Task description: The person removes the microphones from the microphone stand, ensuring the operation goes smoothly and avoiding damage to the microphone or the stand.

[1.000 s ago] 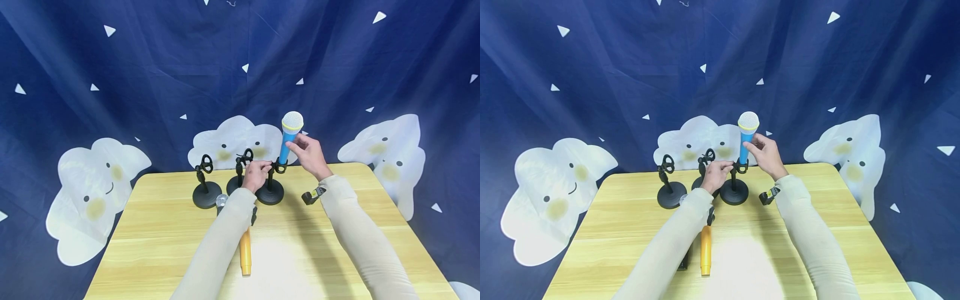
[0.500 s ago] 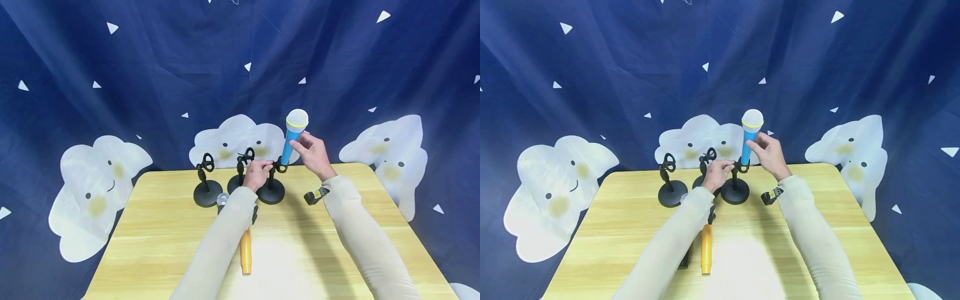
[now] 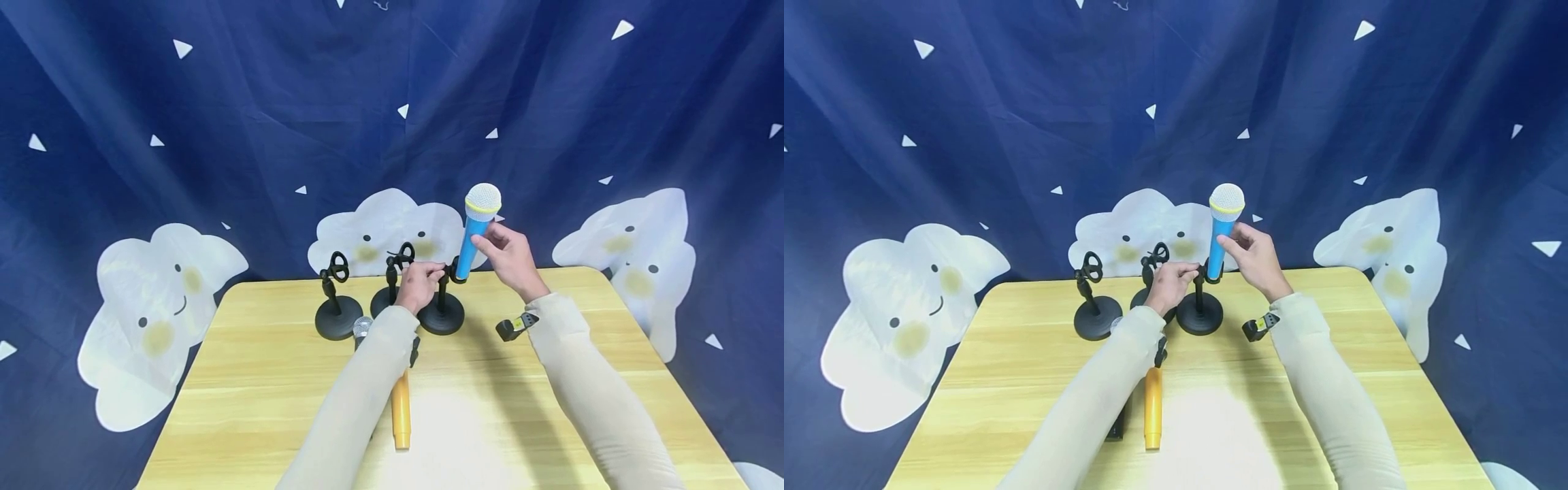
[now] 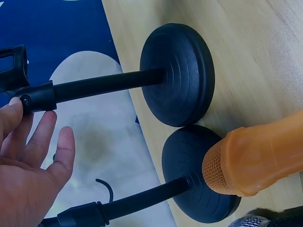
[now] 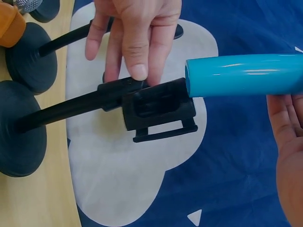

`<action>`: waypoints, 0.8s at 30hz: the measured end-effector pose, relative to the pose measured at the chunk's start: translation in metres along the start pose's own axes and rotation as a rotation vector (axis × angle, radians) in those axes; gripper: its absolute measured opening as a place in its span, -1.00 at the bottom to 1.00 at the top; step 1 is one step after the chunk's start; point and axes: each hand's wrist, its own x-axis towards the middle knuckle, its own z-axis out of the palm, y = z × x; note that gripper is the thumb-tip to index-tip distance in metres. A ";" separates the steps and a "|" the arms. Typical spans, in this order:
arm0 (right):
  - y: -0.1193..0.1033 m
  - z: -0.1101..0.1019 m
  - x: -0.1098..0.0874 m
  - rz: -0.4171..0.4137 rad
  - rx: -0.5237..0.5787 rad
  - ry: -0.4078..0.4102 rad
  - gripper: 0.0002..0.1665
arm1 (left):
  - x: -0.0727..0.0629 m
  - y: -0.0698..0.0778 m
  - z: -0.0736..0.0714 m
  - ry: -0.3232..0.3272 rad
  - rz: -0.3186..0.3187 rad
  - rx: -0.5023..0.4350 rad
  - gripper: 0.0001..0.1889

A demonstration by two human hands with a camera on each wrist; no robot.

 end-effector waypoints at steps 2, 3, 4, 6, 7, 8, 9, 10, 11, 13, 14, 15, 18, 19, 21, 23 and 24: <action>0.001 0.001 -0.002 0.001 -0.004 -0.002 -0.79 | 0.000 0.000 0.000 0.000 0.000 0.000 -0.72; 0.002 0.001 -0.003 0.002 -0.004 -0.004 -0.79 | 0.000 0.000 0.000 0.000 -0.001 0.001 -0.73; 0.003 0.002 -0.004 0.003 -0.003 -0.006 -0.79 | 0.000 0.000 0.000 0.001 -0.001 0.002 -0.73; 0.005 0.003 -0.005 0.001 0.000 -0.008 -0.78 | 0.000 0.000 0.000 0.002 -0.002 0.004 -0.73; 0.006 0.004 -0.006 0.000 0.003 -0.008 -0.79 | 0.000 0.000 0.000 0.002 -0.004 0.003 -0.73; 0.007 0.004 -0.006 0.000 0.006 -0.009 -0.79 | 0.001 0.000 0.000 0.003 -0.004 0.003 -0.73; 0.007 0.005 -0.007 -0.002 0.011 -0.011 -0.80 | 0.001 0.000 0.000 0.003 -0.005 0.000 -0.74; 0.008 0.005 -0.007 -0.001 0.016 -0.012 -0.80 | 0.001 0.000 0.000 0.004 -0.005 -0.002 -0.74; 0.009 0.005 -0.008 0.000 0.020 -0.014 -0.81 | 0.002 0.000 0.001 0.005 -0.003 -0.005 -0.74; 0.010 0.006 -0.009 0.005 0.025 -0.017 -0.82 | 0.002 -0.001 0.001 0.006 -0.002 -0.010 -0.74; 0.010 0.006 -0.010 0.010 0.027 -0.019 -0.83 | 0.003 -0.001 0.001 0.008 -0.001 -0.009 -0.74; 0.011 0.007 -0.011 0.015 0.030 -0.021 -0.83 | 0.003 -0.001 0.001 0.007 0.001 -0.012 -0.74; 0.013 0.008 -0.015 0.024 0.043 -0.034 -0.83 | 0.003 -0.001 0.001 0.008 0.004 -0.011 -0.74; 0.014 0.008 -0.016 0.028 0.045 -0.038 -0.83 | 0.003 -0.001 0.001 0.010 0.004 -0.010 -0.74; 0.015 0.009 -0.018 0.030 0.050 -0.044 -0.83 | 0.003 -0.001 0.001 0.011 0.004 -0.007 -0.74; 0.016 0.010 -0.020 0.031 0.048 -0.045 -0.83 | 0.002 0.000 0.001 0.012 0.002 -0.003 -0.74; 0.017 0.011 -0.021 0.032 0.046 -0.044 -0.83 | 0.002 0.000 0.001 0.013 0.001 -0.002 -0.74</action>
